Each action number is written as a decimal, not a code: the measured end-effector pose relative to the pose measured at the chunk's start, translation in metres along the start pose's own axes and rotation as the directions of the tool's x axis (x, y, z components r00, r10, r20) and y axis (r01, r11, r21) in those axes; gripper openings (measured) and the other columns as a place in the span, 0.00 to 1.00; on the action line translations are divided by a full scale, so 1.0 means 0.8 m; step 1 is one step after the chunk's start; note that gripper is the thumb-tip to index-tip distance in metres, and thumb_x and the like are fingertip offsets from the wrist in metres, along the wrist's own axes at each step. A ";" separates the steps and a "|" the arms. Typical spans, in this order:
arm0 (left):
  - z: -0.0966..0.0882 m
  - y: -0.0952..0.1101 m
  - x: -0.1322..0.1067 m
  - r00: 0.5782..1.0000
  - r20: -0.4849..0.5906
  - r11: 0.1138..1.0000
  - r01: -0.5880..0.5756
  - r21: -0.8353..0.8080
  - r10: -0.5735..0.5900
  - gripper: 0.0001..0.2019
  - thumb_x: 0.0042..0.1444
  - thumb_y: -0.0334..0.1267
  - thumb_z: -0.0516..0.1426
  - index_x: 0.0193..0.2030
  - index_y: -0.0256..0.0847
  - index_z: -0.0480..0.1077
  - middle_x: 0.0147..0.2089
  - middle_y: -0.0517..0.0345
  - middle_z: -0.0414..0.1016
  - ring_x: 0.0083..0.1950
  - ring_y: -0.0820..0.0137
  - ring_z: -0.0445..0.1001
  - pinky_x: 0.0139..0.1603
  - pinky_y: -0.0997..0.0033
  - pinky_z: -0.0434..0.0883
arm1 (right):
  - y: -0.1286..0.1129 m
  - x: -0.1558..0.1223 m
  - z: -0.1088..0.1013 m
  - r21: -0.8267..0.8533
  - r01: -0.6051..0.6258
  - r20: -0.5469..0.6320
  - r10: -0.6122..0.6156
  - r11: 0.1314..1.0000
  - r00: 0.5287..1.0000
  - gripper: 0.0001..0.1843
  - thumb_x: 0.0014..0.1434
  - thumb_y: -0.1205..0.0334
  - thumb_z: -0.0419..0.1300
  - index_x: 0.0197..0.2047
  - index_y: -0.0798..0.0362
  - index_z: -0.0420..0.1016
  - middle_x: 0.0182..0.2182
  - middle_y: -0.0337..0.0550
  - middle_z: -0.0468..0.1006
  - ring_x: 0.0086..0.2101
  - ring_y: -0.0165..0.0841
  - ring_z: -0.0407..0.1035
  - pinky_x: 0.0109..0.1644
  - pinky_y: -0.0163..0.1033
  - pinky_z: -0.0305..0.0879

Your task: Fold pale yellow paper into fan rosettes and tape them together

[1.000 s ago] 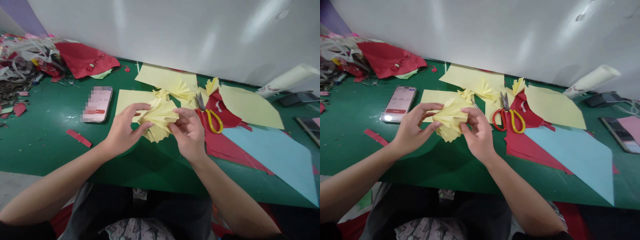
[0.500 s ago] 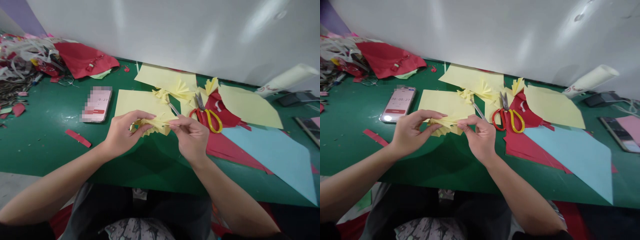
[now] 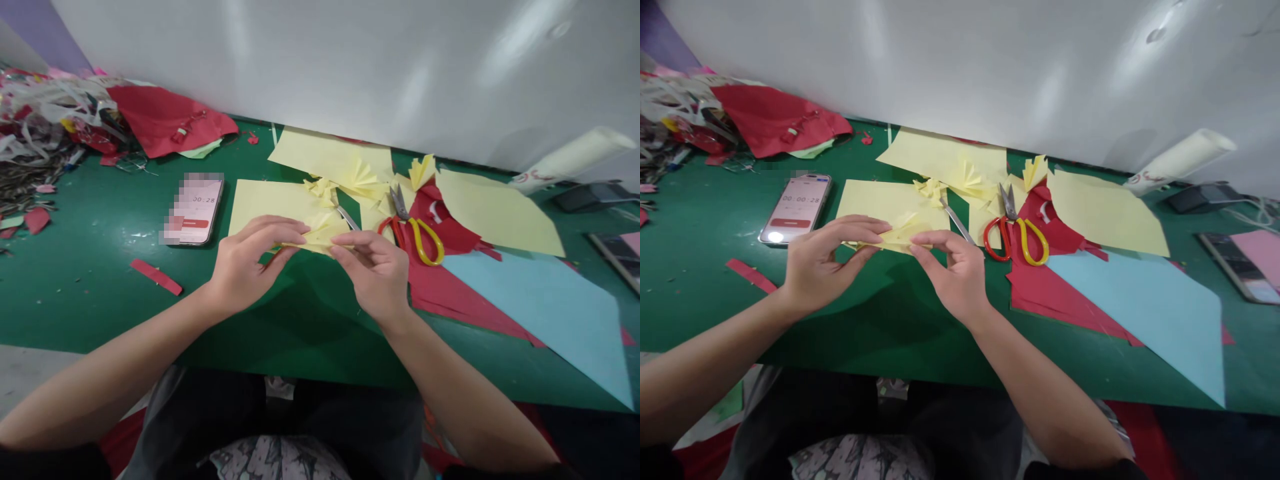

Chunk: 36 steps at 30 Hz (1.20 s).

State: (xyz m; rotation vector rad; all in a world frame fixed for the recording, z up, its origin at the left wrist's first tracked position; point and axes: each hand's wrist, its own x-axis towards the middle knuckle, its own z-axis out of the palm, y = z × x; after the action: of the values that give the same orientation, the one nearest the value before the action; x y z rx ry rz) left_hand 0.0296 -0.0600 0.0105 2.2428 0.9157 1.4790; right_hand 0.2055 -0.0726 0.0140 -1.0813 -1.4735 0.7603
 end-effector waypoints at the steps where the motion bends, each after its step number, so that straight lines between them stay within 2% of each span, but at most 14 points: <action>1: 0.000 0.000 0.000 1.000 -0.001 1.000 -0.012 0.001 0.012 0.07 0.50 0.23 0.56 0.35 0.37 0.68 0.40 0.54 0.75 0.45 0.71 0.73 0.46 0.68 0.72 | 0.000 0.000 0.000 -0.016 0.015 -0.006 -0.015 1.000 1.000 0.04 0.48 0.66 0.62 0.30 0.47 0.75 0.27 0.33 0.78 0.30 0.26 0.73 0.37 0.34 0.72; 6: 0.000 -0.001 0.001 0.998 -0.013 0.998 -0.062 0.010 0.062 0.08 0.50 0.22 0.55 0.34 0.37 0.68 0.40 0.54 0.76 0.45 0.71 0.73 0.47 0.66 0.72 | 0.002 -0.001 -0.001 0.001 0.132 0.009 -0.132 0.991 0.991 0.06 0.48 0.68 0.62 0.29 0.45 0.76 0.25 0.31 0.77 0.29 0.24 0.72 0.36 0.32 0.71; 9: 0.000 -0.001 0.002 0.996 -0.019 0.996 -0.083 0.023 0.083 0.09 0.49 0.21 0.55 0.34 0.38 0.68 0.40 0.54 0.76 0.45 0.70 0.73 0.49 0.64 0.72 | 0.004 -0.002 -0.002 0.045 0.145 0.002 -0.145 0.988 0.989 0.07 0.50 0.67 0.61 0.32 0.45 0.75 0.28 0.33 0.76 0.31 0.25 0.71 0.37 0.33 0.70; 13: 0.000 -0.001 0.002 0.995 -0.022 0.995 -0.094 0.028 0.095 0.09 0.48 0.20 0.56 0.34 0.37 0.68 0.40 0.55 0.76 0.46 0.70 0.73 0.50 0.63 0.71 | 0.004 -0.001 -0.001 0.097 0.061 -0.033 -0.058 0.993 0.998 0.08 0.51 0.67 0.59 0.36 0.46 0.71 0.33 0.35 0.75 0.34 0.26 0.70 0.40 0.35 0.70; 17: 0.000 -0.001 0.002 0.997 -0.022 0.997 -0.071 0.013 0.071 0.09 0.49 0.20 0.55 0.33 0.38 0.68 0.41 0.56 0.76 0.46 0.70 0.73 0.49 0.63 0.71 | 0.004 -0.001 0.000 0.157 -0.028 -0.017 0.031 0.987 0.999 0.12 0.50 0.67 0.59 0.38 0.46 0.65 0.37 0.35 0.70 0.30 0.23 0.68 0.36 0.33 0.68; 23: -0.001 0.001 0.003 0.995 -0.030 0.995 -0.099 0.028 0.100 0.10 0.48 0.20 0.55 0.33 0.38 0.68 0.40 0.55 0.76 0.46 0.69 0.73 0.49 0.62 0.72 | 0.009 -0.002 0.000 0.238 0.046 -0.007 -0.046 0.970 0.999 0.09 0.55 0.67 0.54 0.37 0.43 0.59 0.23 0.31 0.61 0.23 0.23 0.61 0.26 0.31 0.59; 27: -0.001 0.002 0.004 0.993 -0.031 0.993 -0.115 0.040 0.116 0.10 0.49 0.20 0.55 0.32 0.38 0.68 0.40 0.55 0.76 0.45 0.70 0.73 0.49 0.61 0.71 | 0.008 -0.002 -0.001 0.278 -0.017 0.041 0.006 0.960 0.999 0.11 0.54 0.65 0.54 0.39 0.43 0.58 0.25 0.33 0.63 0.27 0.26 0.63 0.27 0.34 0.59; 30: 0.000 0.002 0.005 0.990 -0.037 0.990 -0.131 0.050 0.133 0.10 0.49 0.20 0.55 0.32 0.38 0.68 0.39 0.56 0.77 0.45 0.70 0.74 0.49 0.61 0.72 | 0.006 -0.001 -0.003 0.312 -0.079 0.090 0.054 0.947 0.994 0.11 0.54 0.64 0.53 0.40 0.42 0.57 0.24 0.33 0.62 0.25 0.26 0.62 0.26 0.34 0.58; 33: 0.000 0.001 0.005 0.987 -0.046 0.987 -0.149 0.062 0.152 0.10 0.48 0.19 0.55 0.32 0.39 0.68 0.39 0.56 0.77 0.45 0.69 0.74 0.49 0.60 0.71 | 0.007 0.000 -0.003 0.299 -0.093 0.104 0.065 0.950 0.992 0.12 0.54 0.63 0.54 0.41 0.42 0.57 0.23 0.32 0.62 0.24 0.27 0.62 0.25 0.34 0.59; 36: -0.001 0.000 0.005 0.986 -0.037 0.986 -0.158 0.060 0.161 0.11 0.48 0.19 0.54 0.31 0.39 0.67 0.38 0.56 0.77 0.46 0.69 0.73 0.50 0.59 0.71 | 0.009 0.001 -0.004 0.245 -0.089 0.101 0.066 0.966 0.993 0.09 0.56 0.57 0.52 0.42 0.42 0.59 0.20 0.32 0.58 0.21 0.27 0.60 0.23 0.35 0.59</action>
State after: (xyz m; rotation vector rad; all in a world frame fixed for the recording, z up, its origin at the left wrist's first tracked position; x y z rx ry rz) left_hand 0.0297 -0.0579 0.0138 2.3839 0.8167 1.5921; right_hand 0.2100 -0.0691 0.0084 -0.9264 -1.3752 1.0332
